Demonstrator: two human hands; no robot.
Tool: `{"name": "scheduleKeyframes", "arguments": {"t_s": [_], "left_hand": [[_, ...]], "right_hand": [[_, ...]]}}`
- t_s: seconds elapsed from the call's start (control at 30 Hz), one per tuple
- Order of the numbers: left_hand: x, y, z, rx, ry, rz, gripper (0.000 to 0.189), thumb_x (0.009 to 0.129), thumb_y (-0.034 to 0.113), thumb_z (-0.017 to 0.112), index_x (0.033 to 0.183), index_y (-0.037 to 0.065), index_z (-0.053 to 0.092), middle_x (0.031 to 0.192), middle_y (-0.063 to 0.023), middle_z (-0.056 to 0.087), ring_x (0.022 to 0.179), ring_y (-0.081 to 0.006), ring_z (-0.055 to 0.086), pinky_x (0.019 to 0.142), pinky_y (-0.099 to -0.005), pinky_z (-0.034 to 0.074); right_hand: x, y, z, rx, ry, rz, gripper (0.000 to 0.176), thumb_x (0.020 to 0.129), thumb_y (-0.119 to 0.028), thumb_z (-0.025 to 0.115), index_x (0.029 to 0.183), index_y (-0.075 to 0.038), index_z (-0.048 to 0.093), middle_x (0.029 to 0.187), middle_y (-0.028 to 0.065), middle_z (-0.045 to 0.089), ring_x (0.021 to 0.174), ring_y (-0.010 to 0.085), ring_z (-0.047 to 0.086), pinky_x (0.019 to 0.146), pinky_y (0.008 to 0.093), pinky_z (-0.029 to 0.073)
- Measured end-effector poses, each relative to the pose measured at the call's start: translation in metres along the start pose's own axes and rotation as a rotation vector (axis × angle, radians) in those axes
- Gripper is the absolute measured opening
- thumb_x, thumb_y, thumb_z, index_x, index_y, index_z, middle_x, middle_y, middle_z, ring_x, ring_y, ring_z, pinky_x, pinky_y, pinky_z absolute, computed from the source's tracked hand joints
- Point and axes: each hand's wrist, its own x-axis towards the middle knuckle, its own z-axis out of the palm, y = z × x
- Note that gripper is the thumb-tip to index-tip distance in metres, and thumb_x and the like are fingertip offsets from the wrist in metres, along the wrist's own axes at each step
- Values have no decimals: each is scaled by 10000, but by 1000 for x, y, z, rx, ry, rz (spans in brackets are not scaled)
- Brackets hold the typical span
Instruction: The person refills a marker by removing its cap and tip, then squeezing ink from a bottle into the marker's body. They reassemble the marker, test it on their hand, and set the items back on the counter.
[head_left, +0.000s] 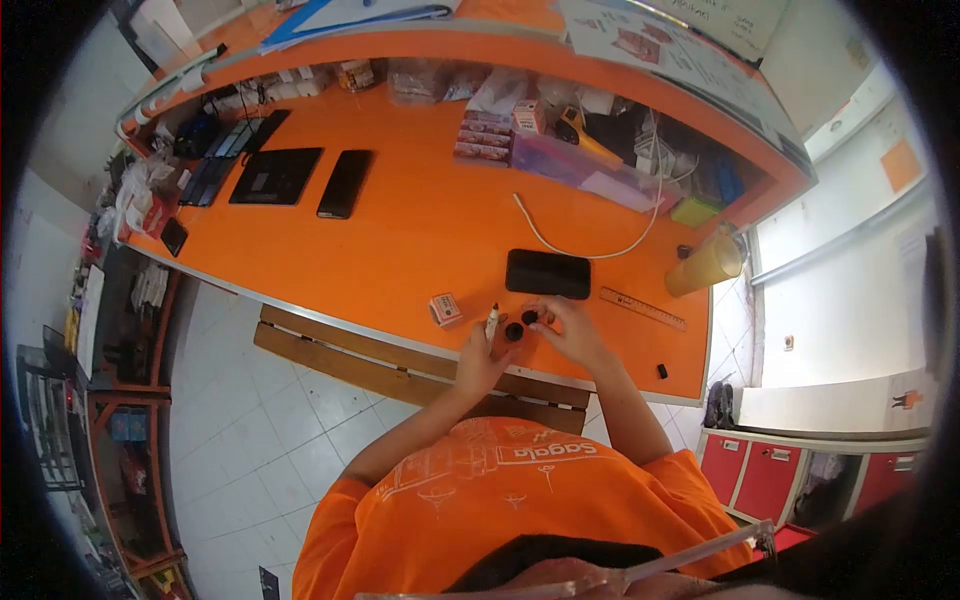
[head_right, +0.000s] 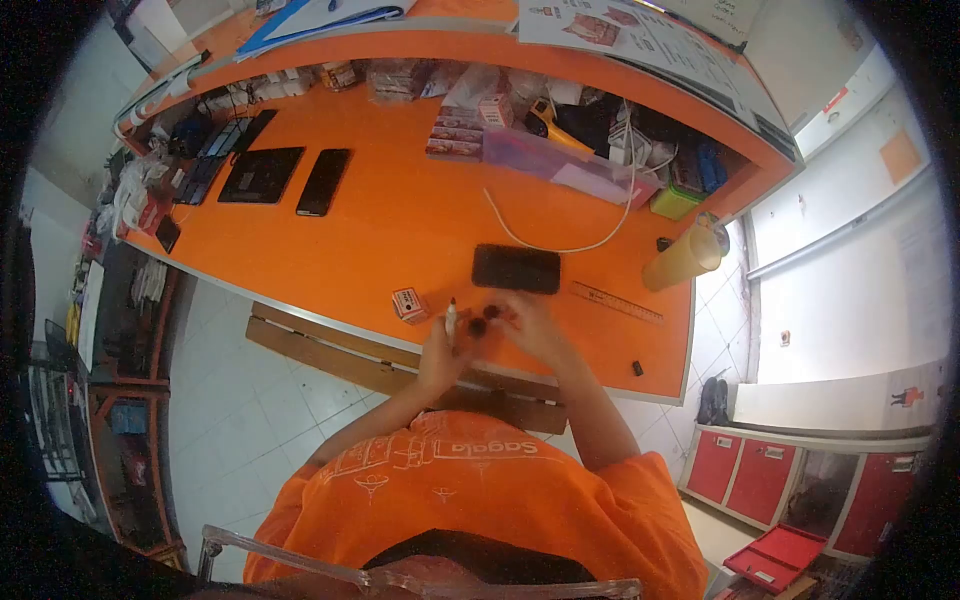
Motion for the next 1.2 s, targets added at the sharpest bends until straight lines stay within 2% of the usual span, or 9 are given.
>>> {"name": "scheduleKeyframes", "arguments": {"t_s": [0.07, 0.1, 0.17, 0.43, 0.73, 0.8, 0.93, 1.13, 1.2], "left_hand": [[5, 11, -5, -136, -114, -313, 451, 693, 106, 706, 1039, -6, 438, 924, -143, 598, 566, -229, 547, 521, -325, 437], [5, 9, -4, -136, -115, -310, 451, 693, 106, 706, 1039, -6, 438, 924, -143, 598, 566, -229, 547, 521, -325, 437], [5, 4, 0, -120, -149, -342, 405, 691, 114, 710, 984, 0, 455, 870, -152, 616, 590, -251, 563, 533, -333, 442], [5, 3, 5, -137, -52, -259, 384, 680, 143, 724, 919, 11, 453, 692, -127, 569, 574, -269, 569, 511, -350, 435], [3, 1, 4, -81, -80, -274, 392, 674, 157, 724, 899, 4, 442, 713, -154, 587, 617, -299, 592, 522, -354, 448], [1, -5, 7, -105, -58, -217, 388, 675, 158, 724, 895, 3, 443, 722, -159, 588, 624, -299, 595, 527, -354, 449], [4, 5, 2, -99, -99, -254, 367, 688, 163, 710, 893, 1, 453, 760, -163, 601, 674, -305, 603, 558, -364, 458], [7, 15, -2, -91, -137, -263, 334, 696, 131, 682, 892, -7, 449, 730, -173, 588, 664, -332, 596, 551, -372, 456], [7, 11, 1, -121, -125, -207, 320, 694, 100, 666, 881, -9, 430, 693, -183, 571, 626, -347, 583, 532, -372, 449]], "right_hand": [[-5, -2, 3, -103, -15, -133, 244, 723, -31, 615, 965, -28, 584, 962, 85, 597, 894, 265, 538, 787, 358, 441], [-5, -4, 5, -206, -28, -269, 223, 734, -49, 614, 954, -25, 584, 957, 89, 605, 901, 263, 544, 795, 359, 440], [-3, -4, 8, -229, -56, -279, 226, 729, -46, 595, 954, -31, 575, 952, 98, 594, 910, 278, 533, 810, 366, 427], [-3, -12, 10, -427, -156, -370, 191, 704, -76, 570, 884, -15, 557, 904, 127, 572, 881, 303, 524, 761, 386, 431], [-4, -23, 24, -675, -22, -63, 224, 737, -185, 610, 887, -32, 548, 883, 124, 546, 900, 295, 514, 759, 379, 430], [-7, -27, 19, -741, 106, -223, 246, 740, -220, 613, 868, -21, 545, 873, 108, 542, 906, 282, 500, 792, 400, 400], [-12, -21, 11, -615, 27, -478, 333, 724, -323, 632, 852, -26, 551, 888, 104, 530, 914, 268, 485, 807, 410, 362], [-11, -36, 12, -775, -127, 84, 283, 713, -311, 617, 903, -102, 595, 917, 49, 528, 929, 233, 485, 784, 375, 339], [-18, -22, 16, -618, 213, -235, 267, 726, -326, 601, 855, -92, 602, 871, 42, 537, 926, 224, 490, 777, 380, 344]]}}
